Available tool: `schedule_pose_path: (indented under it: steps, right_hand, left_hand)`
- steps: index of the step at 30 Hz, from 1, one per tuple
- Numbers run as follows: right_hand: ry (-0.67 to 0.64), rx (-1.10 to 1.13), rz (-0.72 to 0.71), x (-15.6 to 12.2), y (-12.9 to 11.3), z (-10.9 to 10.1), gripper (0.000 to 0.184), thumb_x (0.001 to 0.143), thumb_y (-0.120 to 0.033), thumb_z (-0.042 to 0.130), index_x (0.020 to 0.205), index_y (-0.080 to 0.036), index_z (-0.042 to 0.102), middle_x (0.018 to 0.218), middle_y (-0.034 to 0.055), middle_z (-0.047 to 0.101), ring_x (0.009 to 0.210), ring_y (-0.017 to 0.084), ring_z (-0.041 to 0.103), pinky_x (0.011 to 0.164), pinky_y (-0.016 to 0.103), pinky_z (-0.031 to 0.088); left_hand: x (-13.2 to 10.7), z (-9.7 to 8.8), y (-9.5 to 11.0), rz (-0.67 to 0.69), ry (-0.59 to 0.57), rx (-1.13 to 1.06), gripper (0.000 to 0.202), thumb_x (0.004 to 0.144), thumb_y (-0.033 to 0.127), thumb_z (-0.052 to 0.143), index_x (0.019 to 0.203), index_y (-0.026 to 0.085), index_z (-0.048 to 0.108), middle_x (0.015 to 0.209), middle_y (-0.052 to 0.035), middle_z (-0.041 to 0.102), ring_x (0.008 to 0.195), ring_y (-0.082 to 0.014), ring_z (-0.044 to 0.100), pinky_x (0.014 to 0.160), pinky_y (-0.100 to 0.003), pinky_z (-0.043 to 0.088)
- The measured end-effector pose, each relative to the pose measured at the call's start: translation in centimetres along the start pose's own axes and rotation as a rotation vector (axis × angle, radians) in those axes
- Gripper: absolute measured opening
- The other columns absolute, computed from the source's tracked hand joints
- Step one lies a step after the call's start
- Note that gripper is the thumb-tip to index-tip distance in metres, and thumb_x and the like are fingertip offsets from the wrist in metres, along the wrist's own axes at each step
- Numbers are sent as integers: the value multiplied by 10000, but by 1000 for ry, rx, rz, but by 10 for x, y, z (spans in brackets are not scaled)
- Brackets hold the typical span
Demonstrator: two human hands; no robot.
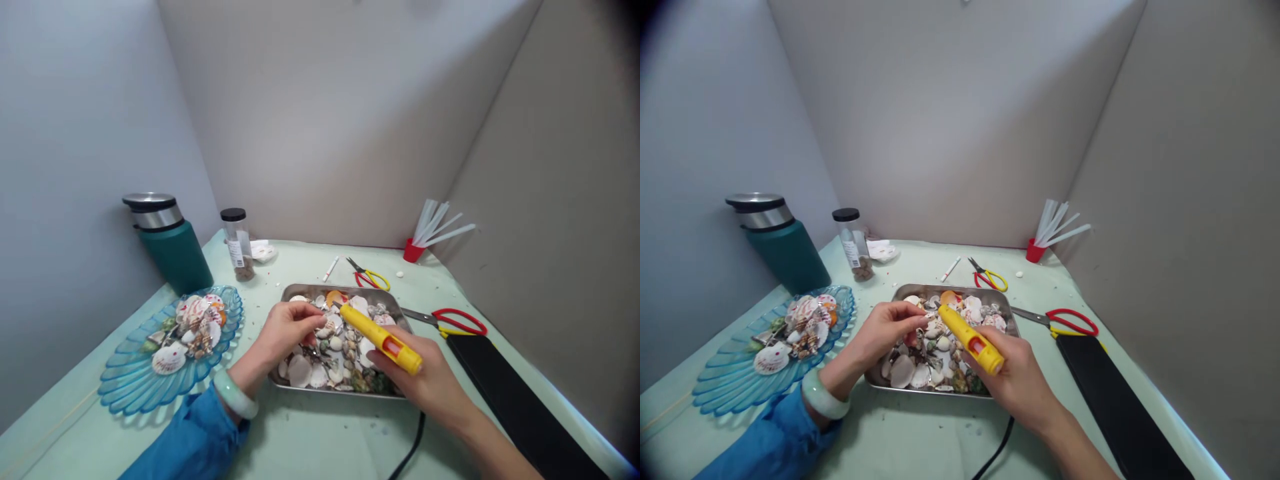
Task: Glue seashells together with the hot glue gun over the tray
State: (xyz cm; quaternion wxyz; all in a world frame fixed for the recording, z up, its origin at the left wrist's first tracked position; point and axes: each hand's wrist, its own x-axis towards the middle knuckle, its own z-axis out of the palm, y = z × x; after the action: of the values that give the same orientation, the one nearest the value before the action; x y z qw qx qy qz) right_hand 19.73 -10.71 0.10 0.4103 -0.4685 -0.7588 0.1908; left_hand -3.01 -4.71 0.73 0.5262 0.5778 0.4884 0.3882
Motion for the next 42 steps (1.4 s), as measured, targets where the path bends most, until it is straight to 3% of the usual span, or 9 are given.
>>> schedule_pose_path:
  steps: [7,13,22,42]
  right_hand:
    - [10,-126,-224,2,2,4,184,853,-187,525,1018,-206,605,868,51,708,720,177,668,624,241,505]
    - [5,-205,-361,2,4,4,171,867,-199,506,1012,-174,593,871,86,714,743,193,682,624,261,521]
    - [-47,-260,-399,-1,9,7,242,850,-199,551,1089,-162,558,820,85,682,686,197,642,594,301,510]
    - [-16,-283,-398,-3,6,7,232,861,-212,553,1080,-141,579,824,93,681,704,198,640,614,301,512]
  left_hand:
    - [0,0,-2,-9,3,-46,191,684,295,682,754,121,646,576,29,572,431,-74,502,449,-197,388]
    - [-2,0,2,-30,11,-83,202,680,300,692,746,115,643,568,29,574,423,-68,506,444,-184,384]
    - [-3,-1,1,-43,-19,-133,192,715,308,690,753,123,650,466,34,561,420,-68,500,453,-164,390]
    - [-3,-1,0,-28,-8,-166,193,705,306,708,746,125,655,484,34,569,416,-61,503,445,-158,388]
